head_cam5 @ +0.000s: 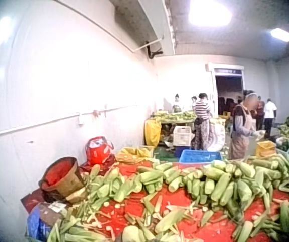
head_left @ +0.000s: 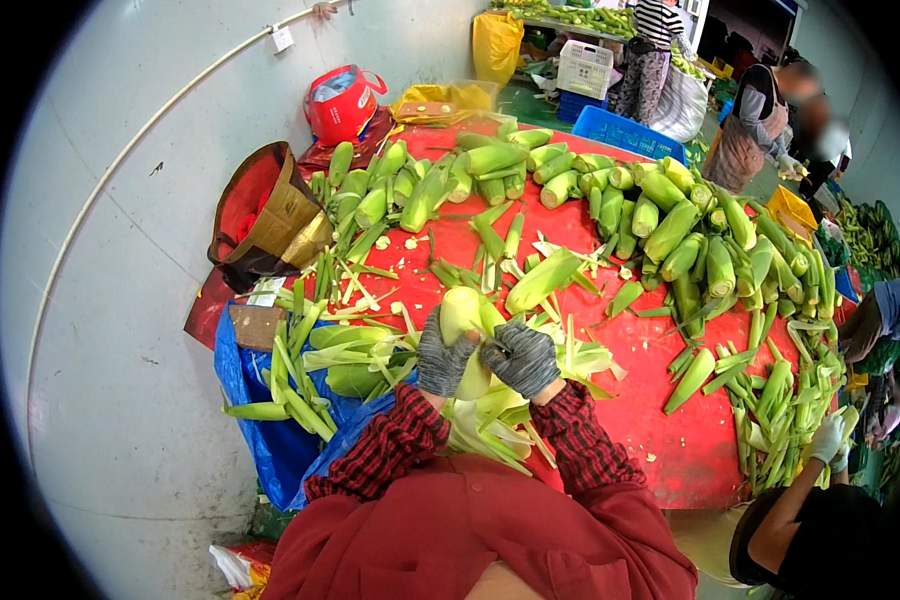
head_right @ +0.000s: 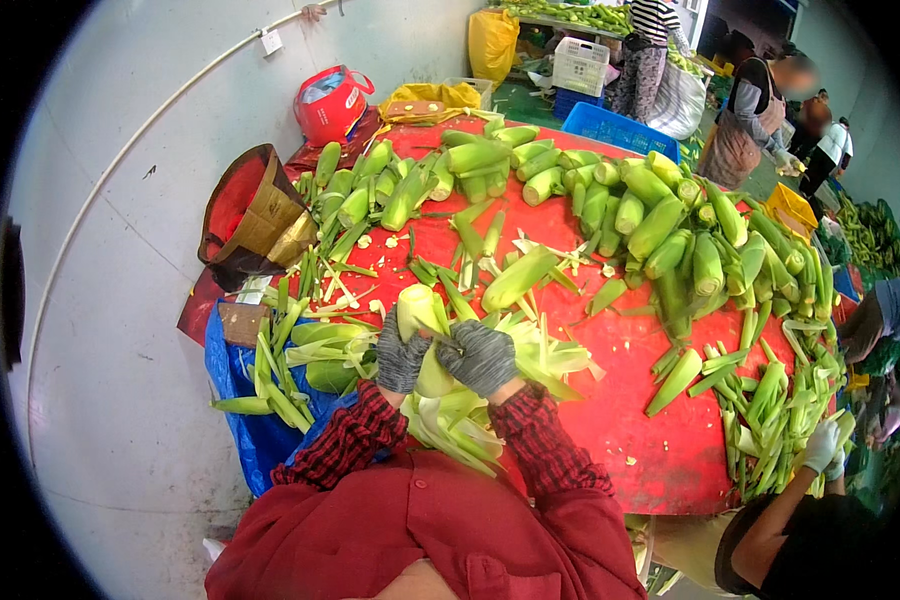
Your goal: The person shucks ears of corn by hand using a small knife to cut the stems, peels back the husks, and places the shucked corn into a white plastic crate.
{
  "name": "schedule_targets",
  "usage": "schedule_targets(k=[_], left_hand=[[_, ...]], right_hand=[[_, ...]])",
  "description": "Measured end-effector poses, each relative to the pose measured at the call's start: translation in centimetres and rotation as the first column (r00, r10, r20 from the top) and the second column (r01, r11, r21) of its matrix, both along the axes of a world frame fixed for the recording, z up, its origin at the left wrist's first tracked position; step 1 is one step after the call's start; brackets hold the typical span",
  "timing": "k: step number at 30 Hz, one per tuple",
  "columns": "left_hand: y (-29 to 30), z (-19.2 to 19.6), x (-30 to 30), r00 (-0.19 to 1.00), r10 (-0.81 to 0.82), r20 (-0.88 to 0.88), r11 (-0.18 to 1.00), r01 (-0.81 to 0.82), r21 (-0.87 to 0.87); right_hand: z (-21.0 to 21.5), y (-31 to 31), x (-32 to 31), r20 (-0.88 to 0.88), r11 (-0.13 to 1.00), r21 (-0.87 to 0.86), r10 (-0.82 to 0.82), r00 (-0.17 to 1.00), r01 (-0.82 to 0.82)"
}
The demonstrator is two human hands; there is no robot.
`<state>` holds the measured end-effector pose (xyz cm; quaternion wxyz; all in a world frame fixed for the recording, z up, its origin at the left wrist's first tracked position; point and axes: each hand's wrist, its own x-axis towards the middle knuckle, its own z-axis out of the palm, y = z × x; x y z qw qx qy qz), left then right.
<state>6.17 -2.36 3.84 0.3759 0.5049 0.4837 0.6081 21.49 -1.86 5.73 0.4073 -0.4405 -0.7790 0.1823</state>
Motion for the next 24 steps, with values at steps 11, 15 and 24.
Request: schedule_targets(k=[11, 15, 24], left_hand=[[3.6, 0.8, -6.1, 0.628, 0.048, 0.777, 0.998, -0.009, -0.055], [2.5, 3.0, -7.2, 0.863, -0.150, 0.482, 0.989, 0.129, 0.075], [1.0, 1.7, -3.0, 0.962, -0.260, 0.076, 0.965, 0.258, 0.042]], right_hand=[[-9.7, 2.1, 5.1, 0.292, 0.790, -0.461, -0.295, 0.910, 0.404], [-5.4, 1.9, 5.3, 0.438, 0.767, -0.497, -0.183, 0.880, 0.406], [3.6, 1.3, -1.2, -0.239, 0.984, -0.132, 0.087, 0.967, -0.121]])
